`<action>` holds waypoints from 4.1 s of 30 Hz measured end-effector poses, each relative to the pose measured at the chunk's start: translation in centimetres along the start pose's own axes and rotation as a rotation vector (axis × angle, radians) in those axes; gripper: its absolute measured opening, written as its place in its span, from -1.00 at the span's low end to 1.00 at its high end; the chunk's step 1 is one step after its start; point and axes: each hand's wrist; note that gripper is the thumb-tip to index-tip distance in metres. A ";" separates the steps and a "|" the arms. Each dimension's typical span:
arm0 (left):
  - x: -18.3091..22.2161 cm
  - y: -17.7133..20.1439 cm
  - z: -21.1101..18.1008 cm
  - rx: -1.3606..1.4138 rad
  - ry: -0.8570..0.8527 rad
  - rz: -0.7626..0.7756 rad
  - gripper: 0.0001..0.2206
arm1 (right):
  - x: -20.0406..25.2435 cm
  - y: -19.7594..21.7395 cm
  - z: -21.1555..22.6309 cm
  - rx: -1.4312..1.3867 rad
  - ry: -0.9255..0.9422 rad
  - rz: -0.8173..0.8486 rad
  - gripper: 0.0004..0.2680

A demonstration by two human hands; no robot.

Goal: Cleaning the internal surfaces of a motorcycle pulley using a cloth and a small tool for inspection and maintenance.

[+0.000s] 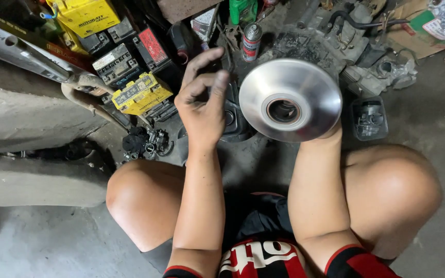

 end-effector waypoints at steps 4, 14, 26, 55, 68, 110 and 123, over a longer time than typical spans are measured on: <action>0.3 0.0 1.5 0.104 0.061 -0.039 -0.77 | 0.1 -0.2 0.2 -0.008 -0.020 -0.004 -0.61; 1.2 -0.8 0.8 -0.067 -0.142 0.374 0.42 | 0.5 0.1 0.3 -0.026 -0.076 -0.017 -0.60; 0.7 -1.1 -0.4 -0.059 -0.084 0.117 -0.23 | -0.2 -1.4 3.2 0.595 -0.098 0.151 -0.53; 0.0 -0.5 2.7 -0.106 0.331 0.049 -0.63 | -2.3 -6.4 6.0 0.836 0.156 -0.173 -0.64; 1.8 -4.1 5.7 -0.236 0.458 0.387 -0.85 | -0.8 -1.0 6.7 1.233 -0.065 -0.363 -0.63; 3.3 -10.5 9.4 -0.622 0.864 0.944 -0.65 | 0.6 5.5 5.7 1.376 -0.833 -0.318 -0.67; 3.2 -10.7 8.7 -0.600 0.871 0.955 -0.61 | 0.2 4.1 6.6 1.372 -0.849 -0.314 -0.65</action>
Point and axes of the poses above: each hand's wrist, its own x-axis away from the middle knuckle, its own y-axis out of the back of the hand, z = x × y, and after that the axes turned 10 degrees about -y, right-handed
